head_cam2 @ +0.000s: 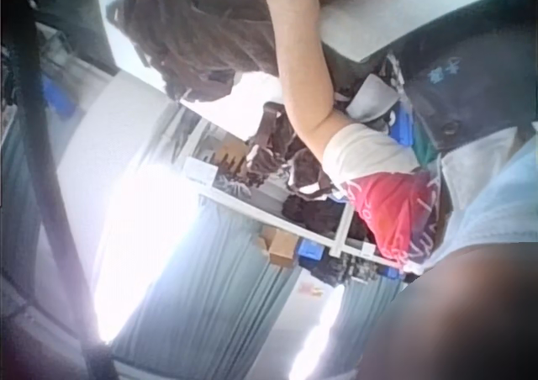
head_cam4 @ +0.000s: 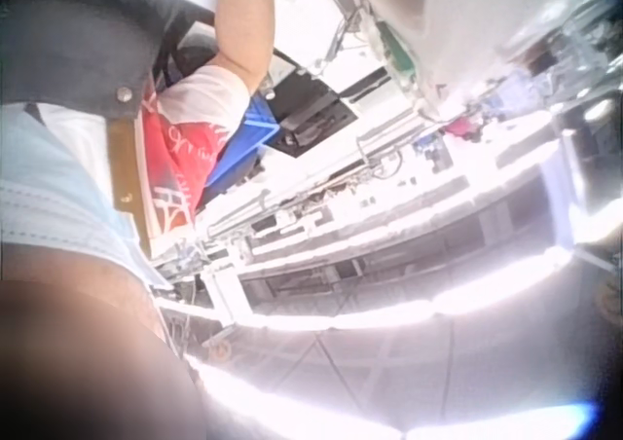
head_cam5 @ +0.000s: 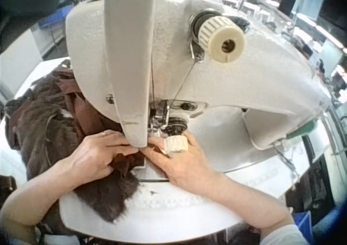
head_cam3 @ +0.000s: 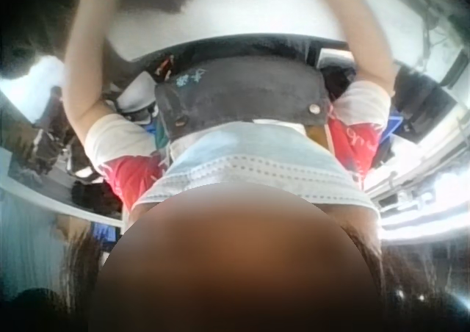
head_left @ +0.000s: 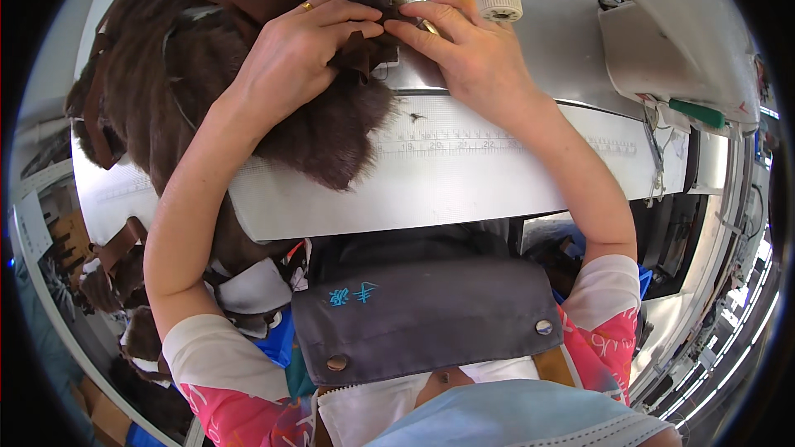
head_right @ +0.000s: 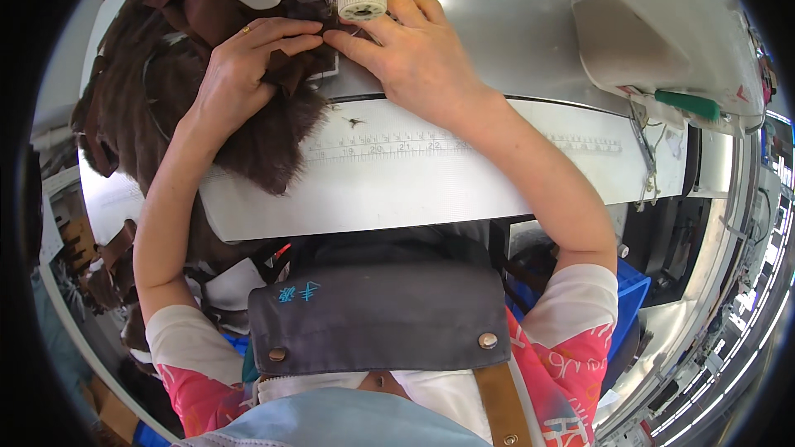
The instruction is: Sewing fabric strips onto pieces of fur using an industrial sewing machine.
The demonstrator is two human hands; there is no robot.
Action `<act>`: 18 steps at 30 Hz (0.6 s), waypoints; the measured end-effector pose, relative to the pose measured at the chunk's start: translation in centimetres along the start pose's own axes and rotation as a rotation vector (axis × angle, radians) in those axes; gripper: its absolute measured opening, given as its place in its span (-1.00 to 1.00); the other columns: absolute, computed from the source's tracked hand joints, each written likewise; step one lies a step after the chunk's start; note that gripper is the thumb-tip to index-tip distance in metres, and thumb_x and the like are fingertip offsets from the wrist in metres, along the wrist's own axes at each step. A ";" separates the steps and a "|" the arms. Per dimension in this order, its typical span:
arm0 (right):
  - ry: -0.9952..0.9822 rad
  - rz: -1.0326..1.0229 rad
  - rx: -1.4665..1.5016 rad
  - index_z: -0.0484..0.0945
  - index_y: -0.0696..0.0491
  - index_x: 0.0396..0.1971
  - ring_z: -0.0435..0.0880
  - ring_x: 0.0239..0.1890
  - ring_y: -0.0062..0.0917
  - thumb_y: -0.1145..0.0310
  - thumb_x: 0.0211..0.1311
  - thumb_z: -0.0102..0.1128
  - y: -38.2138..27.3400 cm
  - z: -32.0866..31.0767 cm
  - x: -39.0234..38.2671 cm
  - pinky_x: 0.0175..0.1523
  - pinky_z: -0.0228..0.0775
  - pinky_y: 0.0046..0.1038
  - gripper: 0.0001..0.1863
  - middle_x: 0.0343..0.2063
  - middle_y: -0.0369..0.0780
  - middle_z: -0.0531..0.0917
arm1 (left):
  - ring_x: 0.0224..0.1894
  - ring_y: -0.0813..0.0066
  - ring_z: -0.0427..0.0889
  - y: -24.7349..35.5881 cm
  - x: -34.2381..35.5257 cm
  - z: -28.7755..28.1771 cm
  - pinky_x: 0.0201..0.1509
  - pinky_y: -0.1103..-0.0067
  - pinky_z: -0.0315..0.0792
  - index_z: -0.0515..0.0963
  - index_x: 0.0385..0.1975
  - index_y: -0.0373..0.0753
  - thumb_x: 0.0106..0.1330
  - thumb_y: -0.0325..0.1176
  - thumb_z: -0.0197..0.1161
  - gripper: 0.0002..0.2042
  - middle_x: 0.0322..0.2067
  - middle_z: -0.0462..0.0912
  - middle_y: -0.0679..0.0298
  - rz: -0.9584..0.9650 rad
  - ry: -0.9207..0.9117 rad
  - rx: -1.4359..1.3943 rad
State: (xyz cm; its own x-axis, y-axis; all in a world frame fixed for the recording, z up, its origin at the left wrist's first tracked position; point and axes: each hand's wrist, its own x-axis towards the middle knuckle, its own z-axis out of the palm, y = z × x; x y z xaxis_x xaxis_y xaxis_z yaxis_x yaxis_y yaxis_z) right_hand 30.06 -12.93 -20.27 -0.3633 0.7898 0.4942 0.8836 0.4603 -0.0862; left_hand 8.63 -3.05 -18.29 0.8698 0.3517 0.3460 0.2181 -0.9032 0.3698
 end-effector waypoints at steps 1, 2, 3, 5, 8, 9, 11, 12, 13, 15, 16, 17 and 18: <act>0.002 0.001 -0.003 0.61 -0.12 -0.09 0.45 -0.09 -0.41 0.51 -0.05 0.20 0.0 0.0 0.0 0.01 0.24 -0.40 -0.57 -0.11 -0.41 0.59 | -0.01 0.21 0.54 0.0 0.0 0.0 0.06 0.45 0.44 0.59 -0.11 -0.21 -0.12 -0.68 0.22 -0.53 -0.04 0.58 0.27 -0.012 -0.002 -0.010; -0.022 0.017 -0.001 0.60 -0.12 -0.08 0.44 -0.08 -0.41 0.51 -0.06 0.20 0.0 0.1 -0.2 0.01 0.25 -0.40 -0.55 -0.12 -0.40 0.57 | -0.02 0.22 0.54 -0.1 0.0 0.0 0.05 0.46 0.44 0.60 -0.12 -0.22 -0.12 -0.67 0.23 -0.55 -0.05 0.59 0.27 -0.024 -0.004 -0.020; -0.047 0.032 0.001 0.59 -0.12 -0.07 0.44 -0.07 -0.41 0.52 -0.07 0.20 -0.1 0.1 -0.3 0.02 0.25 -0.40 -0.54 -0.13 -0.39 0.56 | -0.02 0.22 0.54 0.0 0.1 0.1 0.05 0.46 0.44 0.60 -0.12 -0.22 -0.12 -0.67 0.23 -0.55 -0.05 0.59 0.27 -0.021 -0.005 -0.020; -0.051 0.045 0.014 0.60 -0.12 -0.08 0.44 -0.08 -0.42 0.52 -0.07 0.20 -0.3 -0.2 -0.2 0.02 0.25 -0.40 -0.55 -0.14 -0.38 0.56 | -0.03 0.23 0.55 0.0 0.0 0.3 0.03 0.47 0.45 0.61 -0.15 -0.25 -0.11 -0.67 0.24 -0.58 -0.07 0.60 0.28 -0.022 0.027 -0.026; -0.025 0.035 0.034 0.61 -0.11 -0.09 0.44 -0.10 -0.42 0.53 -0.06 0.18 -0.4 -0.4 0.0 0.03 0.25 -0.40 -0.57 -0.14 -0.39 0.57 | -0.10 0.23 0.55 0.3 0.2 0.3 -0.09 0.45 0.50 0.61 -0.29 -0.34 -0.09 -0.73 0.12 -0.68 -0.17 0.62 0.24 0.005 0.105 -0.005; 0.009 0.012 0.040 0.61 -0.09 -0.10 0.44 -0.12 -0.42 0.53 -0.05 0.17 -0.5 -0.4 0.0 0.03 0.25 -0.40 -0.58 -0.13 -0.39 0.57 | -0.10 0.23 0.55 0.4 0.3 0.4 -0.09 0.45 0.50 0.61 -0.29 -0.34 -0.09 -0.73 0.12 -0.68 -0.17 0.62 0.24 0.004 0.104 -0.008; 0.013 0.000 0.037 0.62 -0.07 -0.11 0.45 -0.14 -0.42 0.53 -0.04 0.16 -0.5 -0.4 0.1 0.03 0.24 -0.41 -0.60 -0.11 -0.40 0.57 | -0.11 0.23 0.56 0.3 0.4 0.4 -0.11 0.45 0.51 0.61 -0.30 -0.35 -0.08 -0.71 0.14 -0.70 -0.17 0.63 0.24 0.010 0.113 0.001; 0.019 -0.012 0.034 0.62 -0.06 -0.12 0.45 -0.16 -0.43 0.53 -0.03 0.15 -0.5 -0.4 0.1 0.02 0.24 -0.42 -0.61 -0.10 -0.42 0.58 | -0.11 0.23 0.56 0.3 0.4 0.5 -0.11 0.45 0.51 0.61 -0.30 -0.35 -0.08 -0.71 0.14 -0.70 -0.17 0.63 0.24 0.009 0.114 0.000; 0.018 -0.013 0.033 0.62 -0.06 -0.12 0.45 -0.16 -0.43 0.53 -0.03 0.15 -0.5 -0.3 0.1 0.02 0.24 -0.42 -0.61 -0.10 -0.42 0.58 | -0.12 0.23 0.56 0.2 0.4 0.6 -0.11 0.46 0.51 0.61 -0.30 -0.34 -0.07 -0.71 0.14 -0.71 -0.18 0.63 0.24 0.016 0.117 -0.003; -0.017 0.003 -0.011 0.62 -0.03 -0.12 0.46 -0.18 -0.45 0.51 -0.02 0.14 -0.5 -0.2 0.0 -0.01 0.24 -0.44 -0.62 -0.08 -0.44 0.60 | -0.12 0.23 0.56 0.0 0.5 0.5 -0.10 0.46 0.50 0.61 -0.30 -0.34 -0.05 -0.70 0.14 -0.71 -0.18 0.63 0.24 0.025 0.123 -0.005; -0.017 0.004 -0.013 0.62 -0.03 -0.12 0.46 -0.18 -0.45 0.51 -0.02 0.14 -0.5 -0.2 0.0 -0.01 0.24 -0.44 -0.62 -0.08 -0.44 0.60 | -0.12 0.24 0.56 0.1 0.6 0.5 -0.11 0.46 0.50 0.61 -0.30 -0.34 -0.04 -0.70 0.14 -0.72 -0.19 0.63 0.25 0.016 0.121 -0.001; -0.008 0.005 -0.025 0.62 -0.03 -0.12 0.46 -0.19 -0.45 0.51 -0.02 0.14 -0.4 -0.2 0.0 -0.02 0.23 -0.45 -0.62 -0.08 -0.44 0.61 | -0.13 0.24 0.56 0.2 0.7 0.4 -0.11 0.46 0.50 0.61 -0.31 -0.34 -0.03 -0.70 0.15 -0.73 -0.19 0.63 0.25 0.008 0.119 0.003; 0.003 0.005 -0.037 0.62 -0.03 -0.13 0.45 -0.20 -0.46 0.51 -0.02 0.15 -0.4 -0.2 0.0 -0.03 0.23 -0.45 -0.63 -0.08 -0.44 0.62 | -0.13 0.24 0.56 0.3 0.8 0.4 -0.11 0.46 0.50 0.61 -0.31 -0.34 -0.03 -0.70 0.15 -0.73 -0.19 0.63 0.25 0.011 0.119 0.004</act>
State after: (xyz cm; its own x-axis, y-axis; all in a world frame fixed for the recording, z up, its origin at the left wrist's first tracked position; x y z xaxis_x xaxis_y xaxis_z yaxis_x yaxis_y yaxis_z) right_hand 29.78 -13.17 -20.07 -0.3582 0.7909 0.4962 0.8957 0.4410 -0.0564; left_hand 9.56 -3.11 -18.24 0.8135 0.3687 0.4498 0.2111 -0.9079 0.3622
